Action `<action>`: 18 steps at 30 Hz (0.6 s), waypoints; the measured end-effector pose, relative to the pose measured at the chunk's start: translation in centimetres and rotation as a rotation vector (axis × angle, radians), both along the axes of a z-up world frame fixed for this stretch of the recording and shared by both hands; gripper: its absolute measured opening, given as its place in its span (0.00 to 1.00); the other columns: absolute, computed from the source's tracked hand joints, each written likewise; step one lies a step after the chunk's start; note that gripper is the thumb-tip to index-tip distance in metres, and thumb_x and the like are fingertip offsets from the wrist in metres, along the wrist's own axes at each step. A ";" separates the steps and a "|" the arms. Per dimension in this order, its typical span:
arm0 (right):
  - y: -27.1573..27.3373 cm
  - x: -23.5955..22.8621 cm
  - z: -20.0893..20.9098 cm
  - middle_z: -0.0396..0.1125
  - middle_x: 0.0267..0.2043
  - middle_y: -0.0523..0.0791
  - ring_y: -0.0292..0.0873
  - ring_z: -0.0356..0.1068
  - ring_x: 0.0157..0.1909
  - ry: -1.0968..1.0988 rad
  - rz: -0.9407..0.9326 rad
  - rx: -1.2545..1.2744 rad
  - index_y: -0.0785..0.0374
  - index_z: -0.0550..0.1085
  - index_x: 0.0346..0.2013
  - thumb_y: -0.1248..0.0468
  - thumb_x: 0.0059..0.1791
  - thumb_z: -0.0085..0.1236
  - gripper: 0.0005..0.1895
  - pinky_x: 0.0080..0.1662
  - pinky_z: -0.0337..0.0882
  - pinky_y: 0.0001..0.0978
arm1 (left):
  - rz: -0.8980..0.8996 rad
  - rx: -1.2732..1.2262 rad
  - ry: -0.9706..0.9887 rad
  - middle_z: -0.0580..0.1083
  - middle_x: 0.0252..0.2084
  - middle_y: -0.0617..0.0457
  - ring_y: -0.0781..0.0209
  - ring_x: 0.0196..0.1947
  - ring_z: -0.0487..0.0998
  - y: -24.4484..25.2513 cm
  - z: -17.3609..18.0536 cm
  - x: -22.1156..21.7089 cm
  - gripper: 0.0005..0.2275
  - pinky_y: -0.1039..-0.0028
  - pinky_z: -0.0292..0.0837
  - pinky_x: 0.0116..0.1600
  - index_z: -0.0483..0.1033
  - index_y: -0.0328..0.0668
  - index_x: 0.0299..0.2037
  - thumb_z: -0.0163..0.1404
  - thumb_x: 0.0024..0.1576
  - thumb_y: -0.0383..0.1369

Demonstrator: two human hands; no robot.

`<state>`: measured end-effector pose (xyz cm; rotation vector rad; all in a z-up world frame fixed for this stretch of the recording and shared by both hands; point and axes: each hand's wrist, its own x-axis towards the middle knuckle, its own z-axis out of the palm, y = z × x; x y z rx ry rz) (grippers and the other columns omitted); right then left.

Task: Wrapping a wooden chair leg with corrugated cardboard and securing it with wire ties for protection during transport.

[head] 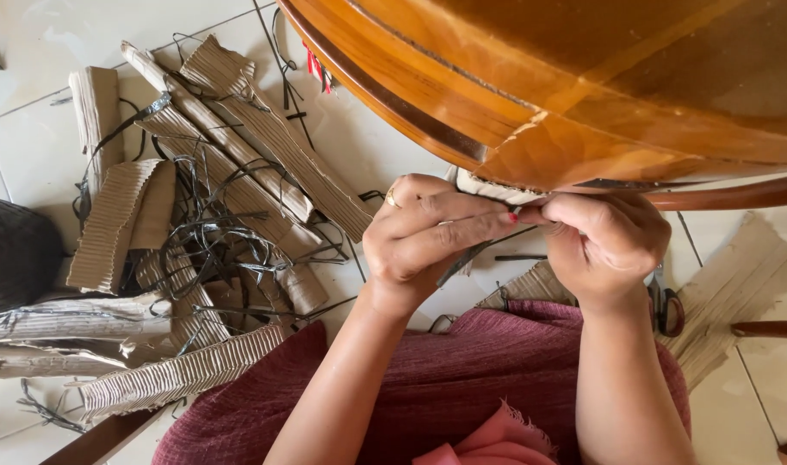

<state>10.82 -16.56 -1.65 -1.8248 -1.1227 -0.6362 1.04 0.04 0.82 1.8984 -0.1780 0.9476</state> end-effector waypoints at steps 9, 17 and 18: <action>-0.4 0.3 1.0 0.76 0.32 0.51 0.48 0.74 0.32 -0.002 0.058 -0.042 0.72 0.76 0.33 0.84 0.42 0.72 0.13 0.36 0.70 0.38 | 0.086 0.336 0.074 0.80 0.42 0.70 0.69 0.40 0.70 0.7 2.1 0.3 0.04 0.76 0.60 0.56 0.85 0.51 0.35 0.59 0.56 0.28; -0.4 -0.8 3.0 0.73 0.25 0.53 0.41 0.55 0.20 -0.057 0.134 -0.019 0.71 0.68 0.32 0.86 0.44 0.64 0.15 0.31 0.62 0.35 | 0.059 0.523 0.129 0.79 0.45 0.68 0.69 0.44 0.68 2.0 3.2 0.2 0.05 0.74 0.54 0.55 0.83 0.52 0.39 0.52 0.60 0.33; -0.7 -0.3 2.1 0.73 0.25 0.53 0.41 0.55 0.20 -0.058 0.136 -0.020 0.71 0.68 0.32 0.86 0.44 0.64 0.15 0.31 0.62 0.35 | 0.061 0.522 0.128 0.79 0.45 0.68 0.69 0.44 0.68 2.1 3.0 0.3 0.05 0.74 0.54 0.55 0.83 0.52 0.39 0.52 0.60 0.33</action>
